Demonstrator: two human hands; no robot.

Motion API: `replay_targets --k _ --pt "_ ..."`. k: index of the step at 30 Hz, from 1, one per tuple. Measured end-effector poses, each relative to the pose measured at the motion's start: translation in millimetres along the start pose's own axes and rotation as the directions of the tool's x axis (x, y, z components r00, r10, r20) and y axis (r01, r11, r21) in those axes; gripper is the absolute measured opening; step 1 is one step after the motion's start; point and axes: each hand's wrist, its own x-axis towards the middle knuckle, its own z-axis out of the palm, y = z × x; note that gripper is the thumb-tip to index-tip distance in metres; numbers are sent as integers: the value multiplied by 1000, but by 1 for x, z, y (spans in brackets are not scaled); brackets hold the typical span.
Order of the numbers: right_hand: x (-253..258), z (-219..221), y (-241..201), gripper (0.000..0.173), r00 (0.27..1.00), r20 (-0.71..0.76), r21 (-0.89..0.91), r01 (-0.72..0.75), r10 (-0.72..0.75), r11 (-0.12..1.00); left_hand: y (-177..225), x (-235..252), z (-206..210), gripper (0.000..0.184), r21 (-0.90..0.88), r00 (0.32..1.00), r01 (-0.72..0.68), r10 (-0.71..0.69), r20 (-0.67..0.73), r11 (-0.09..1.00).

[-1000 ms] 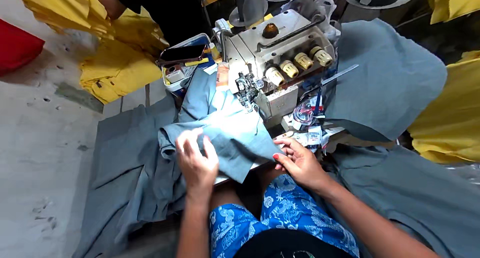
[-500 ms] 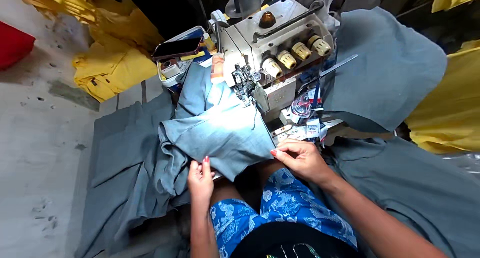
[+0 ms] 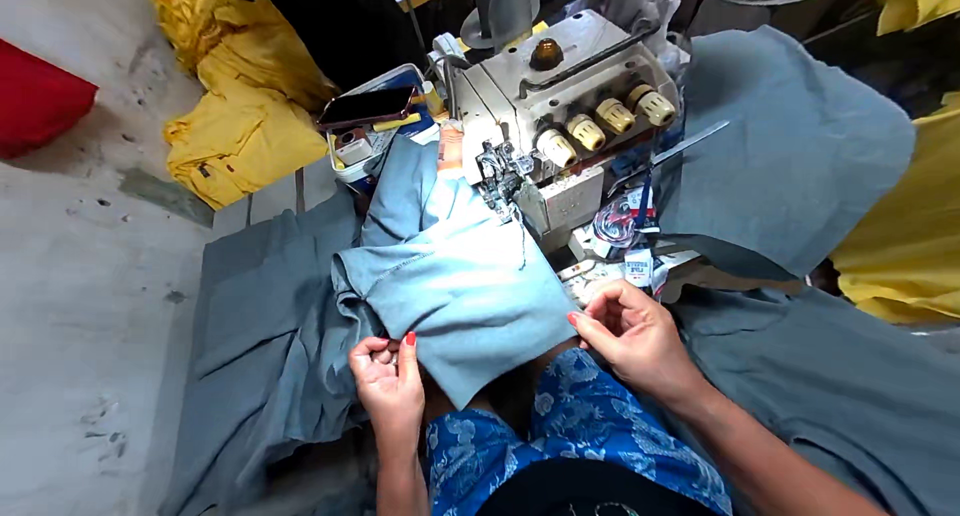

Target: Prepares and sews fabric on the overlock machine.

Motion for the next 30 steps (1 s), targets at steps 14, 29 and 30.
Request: replay_targets --k 14,29,30 --pt "51 35 4 17 991 -91 61 -91 96 994 22 19 67 34 533 772 -624 557 307 571" --pt "82 50 -4 24 978 -149 8 -144 144 989 12 114 82 37 236 443 -828 335 832 508" --pt "81 50 -3 23 980 -151 8 -134 134 991 10 119 82 38 259 463 -816 317 828 517"
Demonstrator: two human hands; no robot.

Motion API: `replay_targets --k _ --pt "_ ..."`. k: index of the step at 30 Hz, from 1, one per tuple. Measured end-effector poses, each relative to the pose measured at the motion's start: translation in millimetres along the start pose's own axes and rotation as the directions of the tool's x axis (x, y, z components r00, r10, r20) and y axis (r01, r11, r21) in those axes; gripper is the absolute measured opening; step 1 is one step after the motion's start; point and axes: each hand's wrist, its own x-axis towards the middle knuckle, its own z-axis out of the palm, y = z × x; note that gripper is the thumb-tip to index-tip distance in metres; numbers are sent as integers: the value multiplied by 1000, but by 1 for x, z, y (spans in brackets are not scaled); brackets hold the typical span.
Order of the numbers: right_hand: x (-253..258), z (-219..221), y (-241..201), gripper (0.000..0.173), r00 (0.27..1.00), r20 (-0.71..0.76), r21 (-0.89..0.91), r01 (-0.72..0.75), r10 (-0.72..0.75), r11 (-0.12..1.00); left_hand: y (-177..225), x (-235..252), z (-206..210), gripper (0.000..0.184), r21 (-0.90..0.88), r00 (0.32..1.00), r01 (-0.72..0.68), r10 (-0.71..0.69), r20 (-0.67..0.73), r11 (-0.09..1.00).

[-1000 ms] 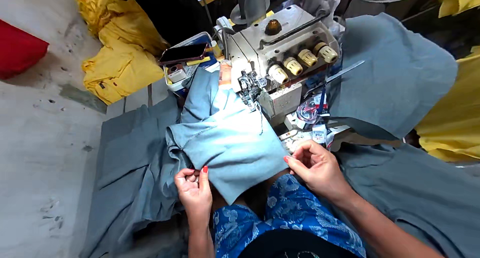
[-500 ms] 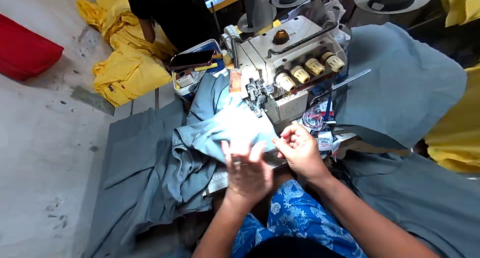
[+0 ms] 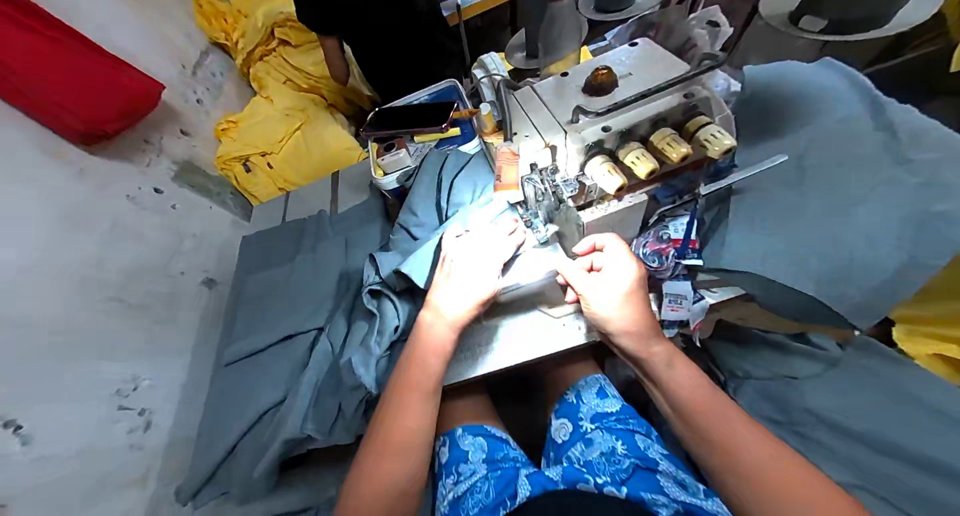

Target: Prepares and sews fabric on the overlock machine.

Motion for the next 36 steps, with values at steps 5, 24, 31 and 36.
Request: replay_targets --k 5,24,31,36 --pt "-11 -3 7 14 999 41 43 -18 16 999 5 -6 2 44 -28 980 200 -200 -13 979" --pt "11 -32 33 21 976 28 -90 216 -215 972 136 -38 50 33 -383 925 121 -245 -292 916" --pt "-39 -22 -56 27 604 394 77 729 -693 680 48 -21 -107 23 27 949 96 -100 298 995" --pt "-42 26 -31 109 683 546 298 383 -485 875 31 29 -253 35 201 892 345 -387 233 917"
